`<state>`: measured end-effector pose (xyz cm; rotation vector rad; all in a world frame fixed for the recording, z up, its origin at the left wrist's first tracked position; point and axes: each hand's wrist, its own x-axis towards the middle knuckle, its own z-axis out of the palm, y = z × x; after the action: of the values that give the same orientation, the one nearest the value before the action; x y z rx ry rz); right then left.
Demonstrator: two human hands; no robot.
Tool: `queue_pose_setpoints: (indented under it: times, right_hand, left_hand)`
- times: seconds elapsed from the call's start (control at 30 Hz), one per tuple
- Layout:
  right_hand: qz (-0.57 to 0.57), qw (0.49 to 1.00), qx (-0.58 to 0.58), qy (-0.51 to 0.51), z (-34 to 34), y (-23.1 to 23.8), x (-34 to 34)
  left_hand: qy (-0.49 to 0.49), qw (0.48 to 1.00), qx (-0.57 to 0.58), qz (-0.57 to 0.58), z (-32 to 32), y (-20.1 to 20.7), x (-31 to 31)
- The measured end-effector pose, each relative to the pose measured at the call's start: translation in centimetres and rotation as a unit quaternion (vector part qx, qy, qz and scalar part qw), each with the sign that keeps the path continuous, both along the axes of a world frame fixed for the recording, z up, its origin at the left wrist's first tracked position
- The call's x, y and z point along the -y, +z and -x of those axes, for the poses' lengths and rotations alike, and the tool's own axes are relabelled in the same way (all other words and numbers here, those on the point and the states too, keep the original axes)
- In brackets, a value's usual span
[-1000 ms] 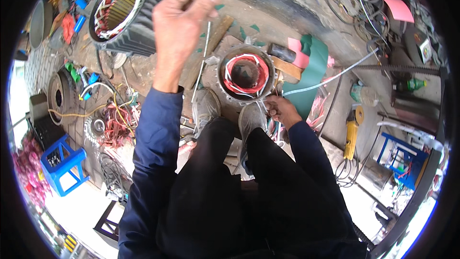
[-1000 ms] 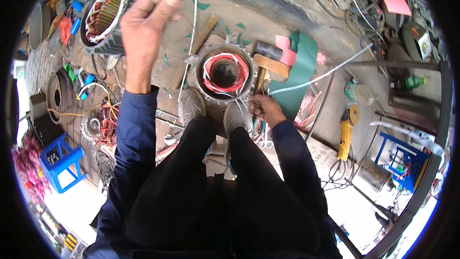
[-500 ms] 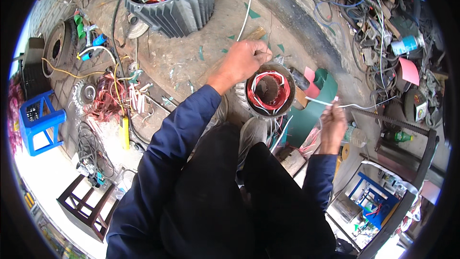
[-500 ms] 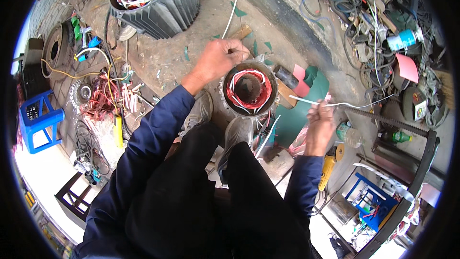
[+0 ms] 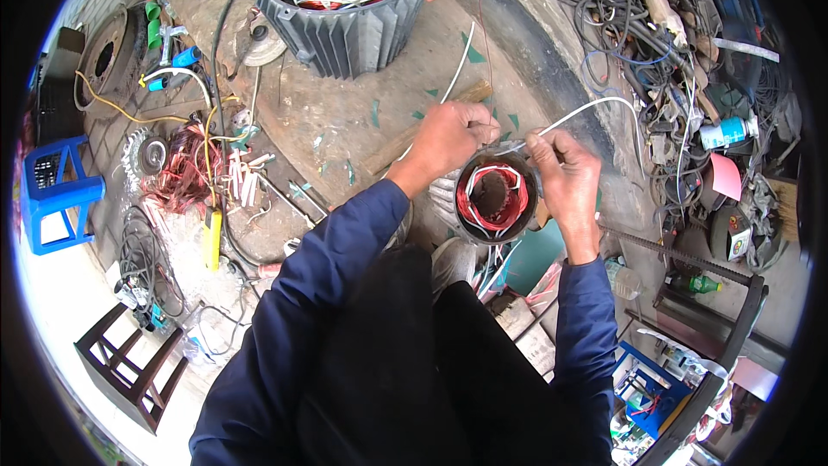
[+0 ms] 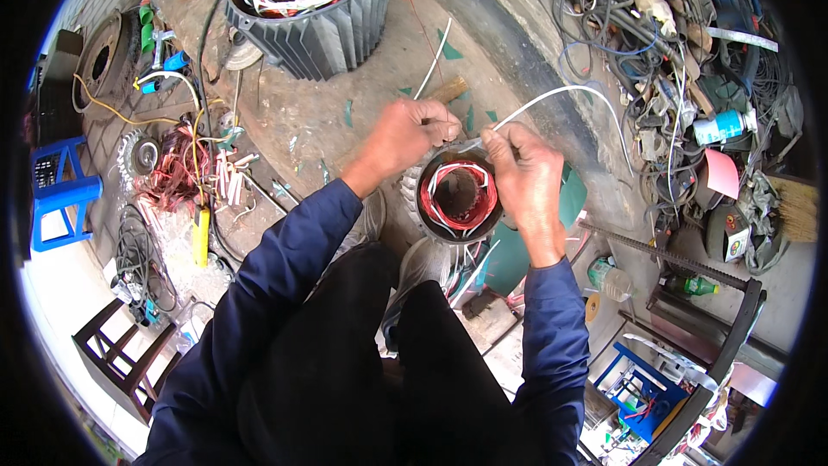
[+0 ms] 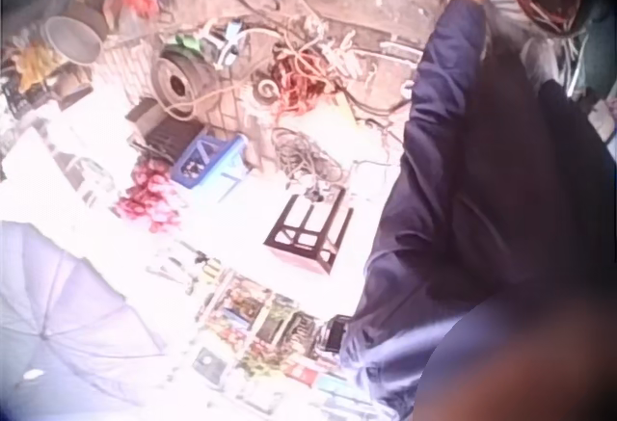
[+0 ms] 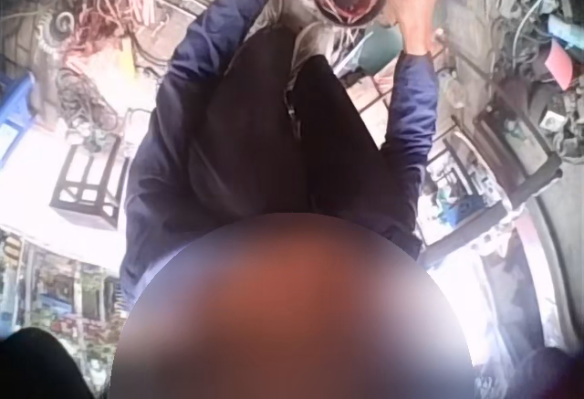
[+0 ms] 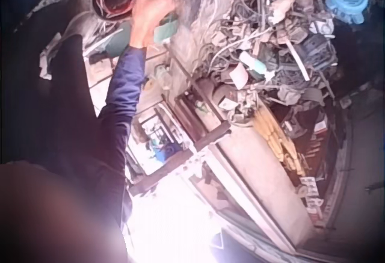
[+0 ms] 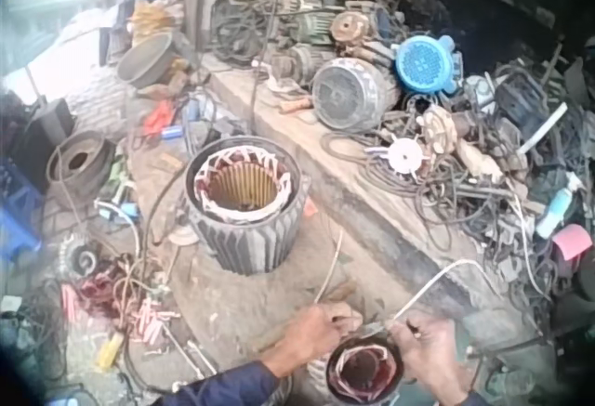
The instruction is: The person sits on the floor and winds white wire around a motor stator, using both hands to guide and secure the wire into the slots. The person repeatedly pulls, wraps, and adjusts the wire, occasionally using a tool to press the wire into place.
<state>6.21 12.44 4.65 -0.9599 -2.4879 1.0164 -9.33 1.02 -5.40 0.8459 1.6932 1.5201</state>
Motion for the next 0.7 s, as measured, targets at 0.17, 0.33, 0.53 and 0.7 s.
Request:
queue_pose_setpoints:
  times: [0.17, 0.33, 0.53, 0.7]
  right_hand:
    - [-0.041, 0.998, 0.034, 0.042, 0.9, -1.4, -0.1]
    - [-0.065, 0.990, 0.102, 0.067, 1.5, -1.4, 0.1]
    - [-0.007, 0.992, 0.114, 0.060, 1.9, -1.4, 0.4]
    - [-0.023, 0.993, 0.104, 0.055, 1.6, -2.2, 0.7]
  left_hand:
    - [0.024, 1.000, 0.010, -0.015, -0.2, -0.8, -0.4]
    - [0.033, 0.999, 0.001, -0.030, -0.6, -1.3, -0.9]
    - [0.009, 0.999, -0.019, -0.037, -0.3, -1.4, -0.6]
    - [-0.004, 0.998, -0.012, -0.064, -0.4, -1.1, -0.2]
